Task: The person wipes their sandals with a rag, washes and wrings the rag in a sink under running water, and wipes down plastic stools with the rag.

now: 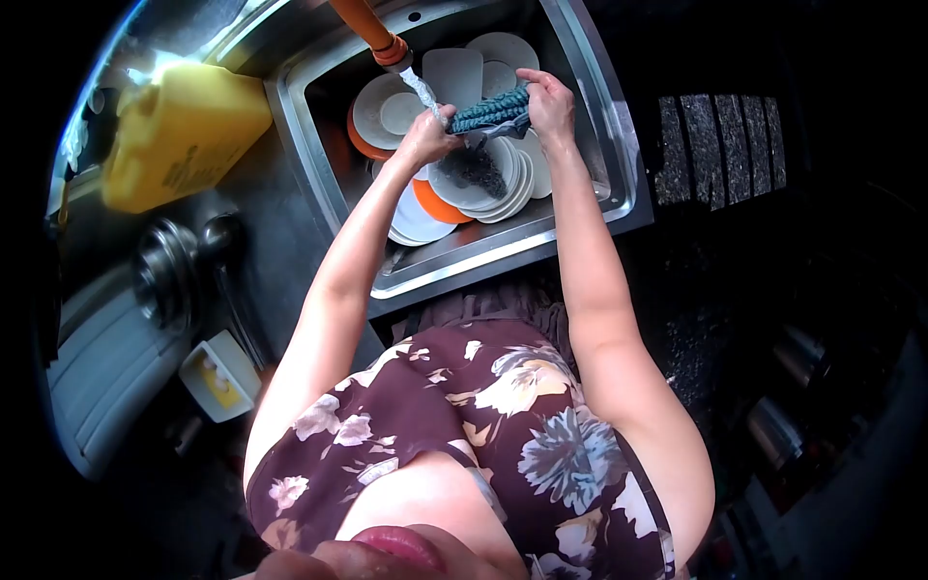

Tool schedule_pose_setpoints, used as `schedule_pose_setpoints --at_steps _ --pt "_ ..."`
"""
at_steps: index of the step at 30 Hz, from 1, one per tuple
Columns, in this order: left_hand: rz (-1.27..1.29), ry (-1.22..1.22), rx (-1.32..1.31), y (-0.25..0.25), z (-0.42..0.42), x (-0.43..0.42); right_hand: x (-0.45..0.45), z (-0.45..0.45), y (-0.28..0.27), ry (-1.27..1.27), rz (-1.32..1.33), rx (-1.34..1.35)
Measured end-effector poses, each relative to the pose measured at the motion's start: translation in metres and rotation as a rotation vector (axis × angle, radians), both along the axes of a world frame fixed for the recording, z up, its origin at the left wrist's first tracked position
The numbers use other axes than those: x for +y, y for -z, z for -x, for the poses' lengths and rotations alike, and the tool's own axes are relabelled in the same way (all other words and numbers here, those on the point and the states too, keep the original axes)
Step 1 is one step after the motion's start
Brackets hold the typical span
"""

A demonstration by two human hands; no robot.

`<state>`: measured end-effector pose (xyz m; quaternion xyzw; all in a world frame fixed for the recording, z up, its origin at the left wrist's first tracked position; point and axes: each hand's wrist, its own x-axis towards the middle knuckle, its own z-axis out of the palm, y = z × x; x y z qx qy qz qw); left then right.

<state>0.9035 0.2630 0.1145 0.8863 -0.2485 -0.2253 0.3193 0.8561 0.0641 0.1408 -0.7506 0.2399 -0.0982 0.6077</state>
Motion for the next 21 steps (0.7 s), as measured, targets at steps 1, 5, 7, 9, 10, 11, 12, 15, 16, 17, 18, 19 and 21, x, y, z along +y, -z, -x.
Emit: schedule_pose_setpoints --at_steps 1,5,7,9,10,11,12,15,16,17,18,19,21 --pt "-0.047 0.044 0.000 -0.013 -0.006 -0.002 -0.013 0.000 0.010 0.007 0.017 0.074" --pt "0.260 -0.202 0.483 -0.040 -0.024 -0.019 0.001 0.008 0.089 -0.022 0.062 0.747" --pt "0.592 -0.514 0.767 -0.026 -0.019 -0.029 0.056 0.024 0.028 0.071 -0.681 0.397" --pt "0.660 -0.656 0.553 -0.034 -0.003 -0.030 0.076 0.025 0.027 0.041 -1.438 0.264" --pt "0.636 -0.606 0.140 -0.021 0.008 -0.028 0.087 0.025 0.012 -0.024 -1.553 0.178" --pt "0.429 -0.570 -0.065 -0.040 0.025 -0.025 0.093 0.018 -0.004 -0.105 -1.663 0.081" --pt "0.291 -0.345 -0.423 -0.034 0.034 -0.011 0.093 0.010 0.013 -0.214 -1.712 -0.024" --pt "0.255 -0.154 -0.605 -0.068 0.044 0.019 0.098 -0.005 0.006 -0.153 -1.567 0.105" --pt "0.380 -0.102 -0.485 -0.072 0.035 0.030 0.097 -0.009 -0.002 -0.172 -1.562 0.089" --pt "0.516 -0.055 -0.347 -0.069 0.028 0.043 0.100 -0.011 0.000 -0.161 -1.542 0.138" --pt "0.423 0.039 -0.570 -0.077 0.021 0.049 0.096 -0.013 -0.005 -0.151 -1.536 0.178" --pt "0.356 0.080 -0.684 -0.093 0.015 0.047 0.092 -0.014 -0.005 -0.155 -1.531 0.172" --pt "0.387 0.092 -0.753 -0.111 0.000 0.051 0.083 -0.021 0.001 -0.413 -1.662 0.147"
